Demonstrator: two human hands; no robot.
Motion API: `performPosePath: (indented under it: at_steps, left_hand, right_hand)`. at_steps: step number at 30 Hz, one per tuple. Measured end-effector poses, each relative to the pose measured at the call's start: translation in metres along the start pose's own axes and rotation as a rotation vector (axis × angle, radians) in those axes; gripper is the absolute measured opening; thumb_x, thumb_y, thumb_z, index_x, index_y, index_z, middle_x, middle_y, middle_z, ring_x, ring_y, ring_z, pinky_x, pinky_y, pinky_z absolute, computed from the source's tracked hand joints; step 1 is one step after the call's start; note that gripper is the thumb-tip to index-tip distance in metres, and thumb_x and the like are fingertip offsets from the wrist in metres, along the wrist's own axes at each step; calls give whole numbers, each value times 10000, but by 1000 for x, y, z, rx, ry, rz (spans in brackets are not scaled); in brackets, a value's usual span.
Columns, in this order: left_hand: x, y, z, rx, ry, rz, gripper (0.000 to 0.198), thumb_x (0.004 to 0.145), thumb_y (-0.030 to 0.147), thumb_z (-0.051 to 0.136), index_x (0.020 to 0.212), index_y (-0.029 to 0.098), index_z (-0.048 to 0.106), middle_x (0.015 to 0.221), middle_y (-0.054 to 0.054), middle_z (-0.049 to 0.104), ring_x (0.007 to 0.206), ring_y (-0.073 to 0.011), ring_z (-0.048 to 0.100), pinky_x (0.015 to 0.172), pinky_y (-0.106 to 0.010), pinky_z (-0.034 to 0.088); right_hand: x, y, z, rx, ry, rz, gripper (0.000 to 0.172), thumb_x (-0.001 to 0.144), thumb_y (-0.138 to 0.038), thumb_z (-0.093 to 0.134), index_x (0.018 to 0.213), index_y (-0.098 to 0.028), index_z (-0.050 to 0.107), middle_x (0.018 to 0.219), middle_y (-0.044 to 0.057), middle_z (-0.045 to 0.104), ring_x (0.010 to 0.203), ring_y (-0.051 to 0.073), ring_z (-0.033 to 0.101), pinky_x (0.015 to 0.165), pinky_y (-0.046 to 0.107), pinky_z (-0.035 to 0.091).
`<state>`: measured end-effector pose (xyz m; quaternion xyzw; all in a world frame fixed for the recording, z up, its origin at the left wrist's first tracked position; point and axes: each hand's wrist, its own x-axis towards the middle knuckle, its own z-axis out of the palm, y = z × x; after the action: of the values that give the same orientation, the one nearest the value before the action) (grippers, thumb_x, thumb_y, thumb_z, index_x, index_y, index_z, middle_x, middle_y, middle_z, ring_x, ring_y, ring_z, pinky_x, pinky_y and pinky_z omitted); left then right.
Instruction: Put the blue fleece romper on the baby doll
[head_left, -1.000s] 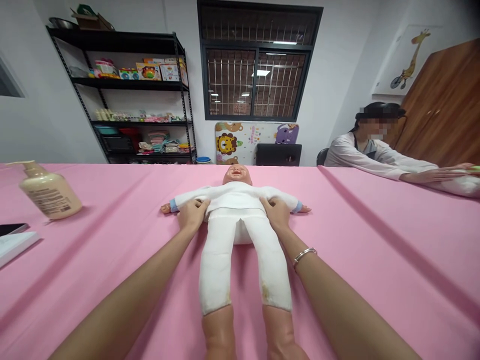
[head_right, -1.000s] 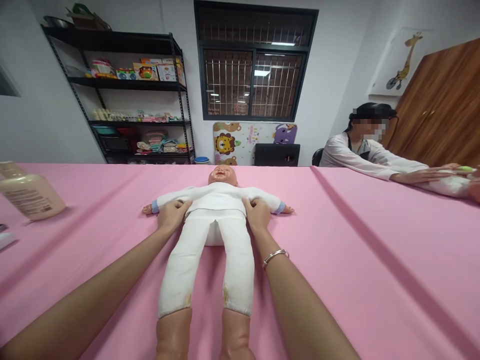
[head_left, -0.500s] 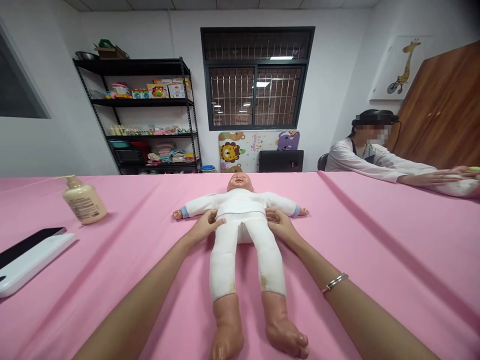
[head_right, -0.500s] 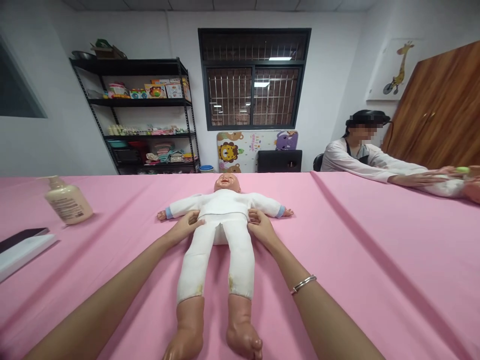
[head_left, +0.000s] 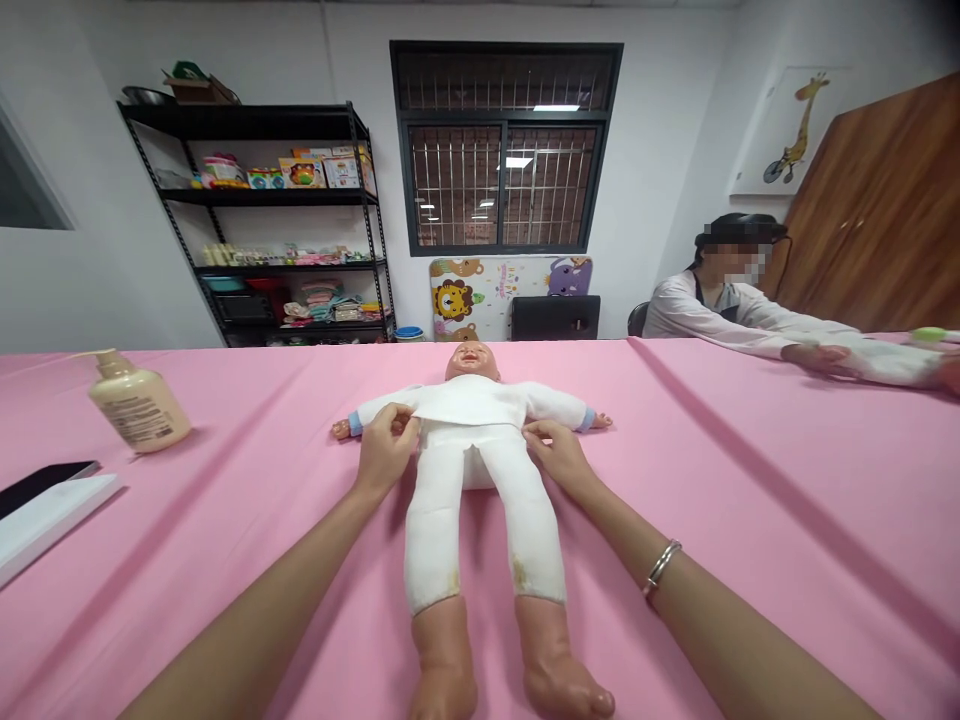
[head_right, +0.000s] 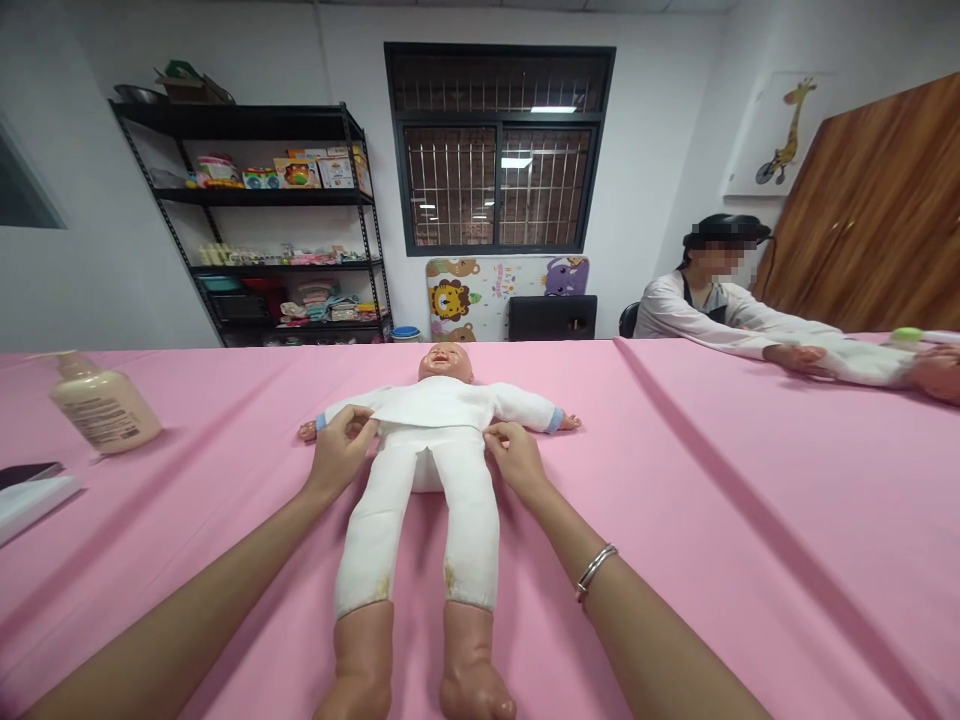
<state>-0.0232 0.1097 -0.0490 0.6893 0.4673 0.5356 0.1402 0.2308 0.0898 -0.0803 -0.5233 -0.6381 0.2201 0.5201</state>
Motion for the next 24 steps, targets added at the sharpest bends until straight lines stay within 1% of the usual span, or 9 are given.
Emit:
performPosePath:
  at_steps: [3,6,8,11,13,16,19,22,24]
  left_hand:
    - [1,0,-4,50,-26,20,90,745,262,490,755,179,524,746,6,576,727,-162,548,698,-273,420]
    - [1,-7,-7,95,-248,-35,89,742,261,471,716,181,502,683,20,543,651,-156,508,617,-271,388]
    - [1,-11,-7,79,-354,-67,113,756,282,453,716,181,487,660,24,520,622,-154,481,586,-270,367]
    - [-1,-11,-6,60,-328,-90,125,765,304,441,735,185,459,670,26,500,623,-152,463,589,-271,354]
    - [-2,-8,-5,59,-288,-103,128,761,312,444,728,189,433,653,33,476,600,-147,447,576,-270,344]
    - [-3,-7,-4,80,-248,-92,178,765,333,443,665,193,399,611,38,454,575,-143,432,562,-270,333]
    - [-1,-9,-4,121,-245,-47,255,775,361,439,591,187,413,596,21,481,592,-154,458,578,-283,343]
    - [1,-12,-4,145,-235,-8,279,777,370,456,576,178,486,657,-11,554,696,-185,517,652,-304,389]
    - [1,-11,-4,140,-209,20,246,773,354,479,617,177,547,743,-29,600,808,-204,539,735,-322,411]
  right_hand:
    - [3,-9,-7,-21,132,-6,202,775,-298,443,735,-160,584,808,66,632,791,196,565,771,354,437]
    - [3,-17,-14,-16,213,-8,194,788,-301,427,747,-164,559,759,54,620,742,188,558,719,337,434]
    - [1,-17,-14,-11,160,-20,153,761,-295,478,754,-163,555,767,52,616,745,186,561,717,333,438]
    - [-5,-9,-4,-26,34,-17,163,726,-269,523,847,-163,550,857,57,607,760,180,561,706,331,451]
    - [-6,-3,3,-47,8,3,172,734,-253,499,874,-167,551,903,61,593,754,174,555,701,336,457]
    - [-5,4,5,-118,12,-29,105,730,-246,502,729,-170,575,878,68,580,806,190,547,760,362,454]
    - [-2,4,1,-149,-1,-57,155,733,-264,518,659,-166,613,955,98,575,955,229,530,832,385,439]
    - [-3,2,-2,-160,-21,-90,197,752,-248,497,776,-169,675,1144,115,535,1089,255,478,881,402,425]
    - [-4,0,0,-176,-54,-160,237,762,-213,471,875,-188,678,1183,97,535,1119,253,463,918,419,404]
